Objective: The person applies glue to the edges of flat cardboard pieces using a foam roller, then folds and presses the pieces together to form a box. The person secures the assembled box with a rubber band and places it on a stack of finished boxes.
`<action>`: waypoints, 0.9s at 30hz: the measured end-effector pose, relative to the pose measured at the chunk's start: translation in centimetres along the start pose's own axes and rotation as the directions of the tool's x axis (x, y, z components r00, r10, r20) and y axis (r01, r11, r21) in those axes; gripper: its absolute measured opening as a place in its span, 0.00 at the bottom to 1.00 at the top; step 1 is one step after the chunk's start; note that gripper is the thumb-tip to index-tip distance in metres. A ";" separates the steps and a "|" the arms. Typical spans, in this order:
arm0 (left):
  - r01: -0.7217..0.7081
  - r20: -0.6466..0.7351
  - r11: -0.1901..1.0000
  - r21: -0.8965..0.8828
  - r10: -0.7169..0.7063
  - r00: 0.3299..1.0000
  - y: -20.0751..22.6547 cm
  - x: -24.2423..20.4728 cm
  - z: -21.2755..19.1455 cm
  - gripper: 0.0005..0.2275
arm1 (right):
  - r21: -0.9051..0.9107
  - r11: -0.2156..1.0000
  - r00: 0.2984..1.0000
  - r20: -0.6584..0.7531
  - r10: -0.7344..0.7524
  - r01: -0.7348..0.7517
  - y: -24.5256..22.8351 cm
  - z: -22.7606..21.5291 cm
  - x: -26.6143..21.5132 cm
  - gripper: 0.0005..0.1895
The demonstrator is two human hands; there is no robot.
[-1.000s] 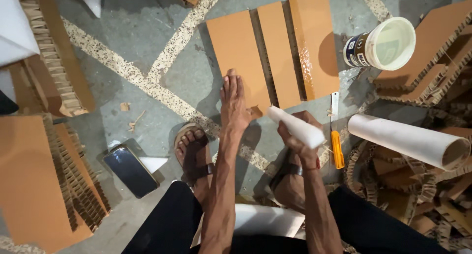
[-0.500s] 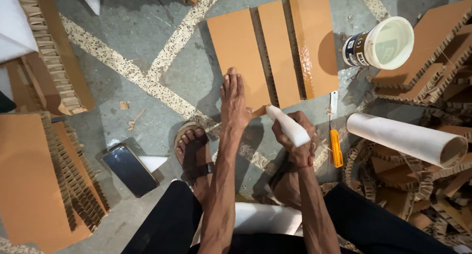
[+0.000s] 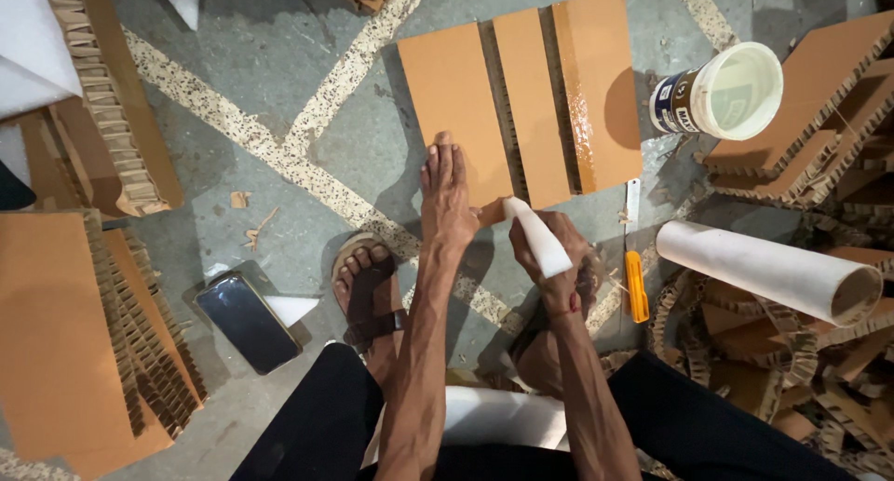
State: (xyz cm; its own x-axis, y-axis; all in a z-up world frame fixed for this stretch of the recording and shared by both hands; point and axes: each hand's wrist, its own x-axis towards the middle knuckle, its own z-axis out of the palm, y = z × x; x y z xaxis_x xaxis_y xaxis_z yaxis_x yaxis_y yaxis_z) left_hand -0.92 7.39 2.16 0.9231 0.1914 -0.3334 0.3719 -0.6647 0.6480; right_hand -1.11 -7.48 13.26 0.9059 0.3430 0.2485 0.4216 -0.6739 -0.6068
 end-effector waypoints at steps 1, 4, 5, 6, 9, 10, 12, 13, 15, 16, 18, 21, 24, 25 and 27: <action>0.011 0.015 1.000 -0.025 -0.011 1.000 -0.2 0.1 0.3 0.49 | -0.031 1.000 1.000 0.004 0.001 0.000 0.0 0.1 0.2 0.10; 0.009 0.017 1.000 0.007 -0.009 1.000 -0.9 0.3 1.3 0.48 | -0.070 0.998 1.000 0.006 0.007 -0.007 0.1 0.6 0.9 0.10; 0.003 0.011 0.999 0.035 -0.003 1.000 -1.2 0.4 1.7 0.47 | -0.049 0.999 1.000 0.001 0.014 -0.014 0.1 0.9 1.1 0.11; -0.017 -0.046 0.995 0.103 0.022 0.999 -1.4 0.6 2.1 0.47 | -0.028 0.999 1.000 -0.008 0.021 -0.021 0.2 1.1 1.5 0.11; -0.040 -0.101 0.982 0.183 0.059 0.993 -1.6 0.9 2.6 0.46 | -0.127 0.982 0.988 -0.043 -0.146 0.139 0.6 2.0 2.8 0.09; -0.031 -0.050 0.991 0.128 0.038 0.998 -1.7 0.8 2.6 0.46 | -0.144 0.977 0.986 -0.042 -0.163 0.156 0.7 2.4 3.3 0.09; -0.044 -0.056 0.999 0.004 0.044 0.997 -1.6 0.4 2.2 0.47 | -0.176 0.966 0.979 -0.038 -0.198 0.189 0.9 3.0 4.3 0.10; -0.071 -0.115 0.995 -0.064 0.064 0.991 -1.4 0.3 1.9 0.46 | -0.124 0.978 0.983 -0.050 -0.177 0.170 1.0 3.3 4.8 0.09; -0.088 -0.154 0.992 -0.095 0.073 0.985 -1.2 -0.1 1.3 0.46 | -0.020 0.992 0.989 -0.067 -0.130 0.128 1.0 3.8 5.5 0.09; -0.076 -0.135 0.995 -0.059 0.067 0.989 -1.1 -0.1 1.0 0.46 | 0.025 0.996 0.994 -0.070 -0.080 0.082 0.9 4.1 5.9 0.08; -0.056 -0.101 0.997 -0.052 0.050 0.994 -0.9 -0.1 0.5 0.47 | 0.114 0.993 0.997 -0.068 0.019 -0.011 0.6 4.5 6.5 0.08; -0.060 -0.117 0.990 -0.126 0.045 0.992 -0.5 0.1 0.1 0.46 | 0.127 0.992 0.997 -0.077 -0.004 0.014 0.2 5.0 7.6 0.08; -0.077 -0.159 0.996 -0.050 0.068 0.985 -0.3 0.1 -0.2 0.45 | 0.200 0.980 0.998 -0.063 0.004 0.009 0.1 5.5 8.8 0.09; -0.055 -0.106 0.997 0.057 0.061 0.992 -0.2 0.0 -0.3 0.45 | 0.219 0.976 0.998 -0.063 0.027 -0.012 0.1 5.7 9.2 0.08; -0.030 -0.039 0.992 0.124 0.035 0.999 0.0 -0.1 -0.5 0.47 | 0.255 0.966 0.996 -0.061 0.071 -0.053 0.3 6.3 10.1 0.08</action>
